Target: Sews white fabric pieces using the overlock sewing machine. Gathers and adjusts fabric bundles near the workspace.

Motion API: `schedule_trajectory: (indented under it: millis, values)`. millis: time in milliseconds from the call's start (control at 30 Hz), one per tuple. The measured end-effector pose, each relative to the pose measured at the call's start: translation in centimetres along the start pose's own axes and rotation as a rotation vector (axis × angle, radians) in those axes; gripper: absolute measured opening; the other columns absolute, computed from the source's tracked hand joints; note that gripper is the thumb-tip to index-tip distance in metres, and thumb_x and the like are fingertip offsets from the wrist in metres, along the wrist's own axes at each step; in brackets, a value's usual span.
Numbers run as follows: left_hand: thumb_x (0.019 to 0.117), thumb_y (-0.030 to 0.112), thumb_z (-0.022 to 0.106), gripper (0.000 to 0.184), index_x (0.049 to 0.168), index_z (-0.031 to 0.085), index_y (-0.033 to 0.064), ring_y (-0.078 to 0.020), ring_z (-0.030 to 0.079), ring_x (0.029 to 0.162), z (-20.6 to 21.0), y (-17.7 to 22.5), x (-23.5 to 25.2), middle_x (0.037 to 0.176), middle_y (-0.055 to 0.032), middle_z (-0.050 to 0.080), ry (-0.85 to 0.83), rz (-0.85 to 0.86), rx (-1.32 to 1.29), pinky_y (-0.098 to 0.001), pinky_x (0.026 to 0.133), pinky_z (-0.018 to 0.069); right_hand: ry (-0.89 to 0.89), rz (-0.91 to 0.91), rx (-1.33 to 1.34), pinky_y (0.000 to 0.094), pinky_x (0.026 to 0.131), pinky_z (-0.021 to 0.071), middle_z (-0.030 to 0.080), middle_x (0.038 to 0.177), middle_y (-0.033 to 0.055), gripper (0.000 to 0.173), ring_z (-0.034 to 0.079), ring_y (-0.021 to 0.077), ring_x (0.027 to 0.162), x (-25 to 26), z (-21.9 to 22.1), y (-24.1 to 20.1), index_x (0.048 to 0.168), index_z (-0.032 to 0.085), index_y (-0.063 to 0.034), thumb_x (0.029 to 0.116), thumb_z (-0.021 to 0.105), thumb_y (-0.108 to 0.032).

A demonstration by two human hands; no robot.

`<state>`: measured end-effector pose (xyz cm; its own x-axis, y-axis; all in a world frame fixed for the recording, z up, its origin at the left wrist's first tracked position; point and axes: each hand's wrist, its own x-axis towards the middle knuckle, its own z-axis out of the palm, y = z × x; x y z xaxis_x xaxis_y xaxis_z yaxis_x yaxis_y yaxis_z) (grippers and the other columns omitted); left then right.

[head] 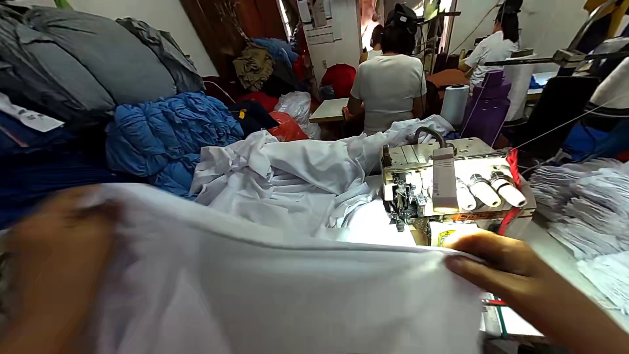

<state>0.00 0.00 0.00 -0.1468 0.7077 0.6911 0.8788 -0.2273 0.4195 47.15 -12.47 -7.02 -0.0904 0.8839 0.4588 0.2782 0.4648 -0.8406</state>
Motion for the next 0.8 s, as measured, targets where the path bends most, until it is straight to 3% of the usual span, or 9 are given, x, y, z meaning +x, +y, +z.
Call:
schedule_trajectory:
  millis: [33, 67, 133, 300, 400, 467, 567, 667, 800]
  values:
    - [0.1058, 0.008, 0.048, 0.032, 0.121, 0.056, -0.0196, -0.0585, 0.059, 0.105, 2.5, -0.2, 0.4, 0.114, -0.0441, 0.059, -0.105, 0.016, 0.040, -0.0756, 0.089, 0.0425, 0.028, 0.043, -0.009, 0.0108, 0.070, 0.0539, 0.070, 0.084, -0.0135, 0.013, 0.064, -0.0092, 0.077, 0.7, 1.2, 0.8, 0.097, 0.073, -0.0159, 0.0979, 0.061, -0.019]
    - [0.1045, 0.006, 0.051, 0.031, 0.122, 0.058, -0.0186, -0.0669, 0.055, 0.109, 4.8, -0.1, 0.5, 0.117, -0.0471, 0.056, -0.206, 0.061, 0.075, -0.0825, 0.089, 0.0377, 0.039, 0.074, -0.015, 0.0111, 0.070, 0.0532, 0.069, 0.083, -0.0110, 0.015, 0.063, -0.0079, 0.076, 1.3, 2.2, 1.6, 0.097, 0.074, -0.0135, 0.0986, 0.059, -0.017]
    - [0.1008, 0.002, 0.055, 0.036, 0.132, 0.057, -0.0158, -0.0681, 0.047, 0.125, 8.6, 2.2, -0.6, 0.134, -0.0457, 0.050, -0.345, 0.217, 0.085, -0.0814, 0.099, 0.0351, 0.016, 0.136, -0.008, 0.0131, 0.075, 0.0519, 0.070, 0.088, -0.0068, 0.021, 0.063, -0.0060, 0.080, 2.1, 3.3, 2.5, 0.102, 0.075, -0.0092, 0.1010, 0.056, -0.016]
    - [0.1003, 0.040, 0.055, 0.053, 0.136, 0.063, 0.0010, -0.0330, 0.055, 0.136, 12.6, 14.3, -9.6, 0.142, -0.0172, 0.061, -0.461, 0.646, -0.303, -0.0529, 0.110, 0.0454, -0.026, 0.204, 0.105, 0.0100, 0.065, 0.0461, 0.064, 0.075, -0.0115, 0.016, 0.057, -0.0095, 0.069, 2.3, 4.4, 2.5, 0.092, 0.073, -0.0126, 0.0993, 0.062, -0.023]
    - [0.0993, 0.036, 0.057, 0.044, 0.126, 0.069, 0.0037, -0.0215, 0.066, 0.123, 13.1, 18.2, -12.7, 0.125, -0.0100, 0.072, -0.491, 0.756, -0.459, -0.0473, 0.107, 0.0490, 0.041, 0.168, 0.212, 0.0104, 0.065, 0.0453, 0.062, 0.075, -0.0122, 0.016, 0.056, -0.0082, 0.070, 1.9, 5.1, 2.6, 0.086, 0.070, -0.0153, 0.0981, 0.063, -0.024]
    - [0.0978, 0.026, 0.057, 0.031, 0.113, 0.074, 0.0050, -0.0143, 0.073, 0.100, 13.2, 18.8, -12.9, 0.104, -0.0057, 0.077, -0.447, 0.775, -0.467, -0.0341, 0.093, 0.0556, 0.099, 0.122, 0.245, 0.0097, 0.066, 0.0474, 0.064, 0.077, -0.0117, 0.015, 0.058, -0.0087, 0.072, 1.2, 5.5, 2.8, 0.090, 0.071, -0.0132, 0.0976, 0.064, -0.024]
    - [0.0966, 0.023, 0.057, 0.025, 0.098, 0.078, 0.0097, -0.0065, 0.066, 0.077, 12.6, 18.6, -12.4, 0.081, -0.0016, 0.071, -0.468, 0.761, -0.483, -0.0180, 0.072, 0.0519, 0.070, 0.100, 0.375, 0.0147, 0.076, 0.0546, 0.070, 0.091, -0.0065, 0.015, 0.064, -0.0052, 0.083, -1.3, 6.3, 3.8, 0.106, 0.068, -0.0031, 0.0975, 0.063, -0.015]
    - [0.0967, 0.026, 0.060, 0.024, 0.088, 0.074, 0.0089, 0.0009, 0.059, 0.073, 12.5, 17.8, -12.3, 0.074, -0.0006, 0.064, -0.577, 0.693, -0.550, -0.0094, 0.067, 0.0457, 0.025, 0.210, 0.311, 0.0171, 0.073, 0.0525, 0.070, 0.083, 0.0011, 0.017, 0.064, -0.0028, 0.077, -4.7, 7.4, 5.3, 0.099, 0.071, 0.0035, 0.0984, 0.060, -0.010]
    - [0.0907, 0.023, 0.063, 0.019, 0.086, 0.076, 0.0095, 0.0043, 0.059, 0.073, 13.5, 17.4, -12.6, 0.077, 0.0026, 0.066, -0.582, 0.619, -0.515, -0.0076, 0.068, 0.0468, 0.035, 0.258, 0.257, 0.0202, 0.076, 0.0522, 0.069, 0.085, 0.0089, 0.019, 0.064, 0.0034, 0.079, -6.9, 8.7, 6.1, 0.096, 0.070, 0.0071, 0.0988, 0.059, -0.008]
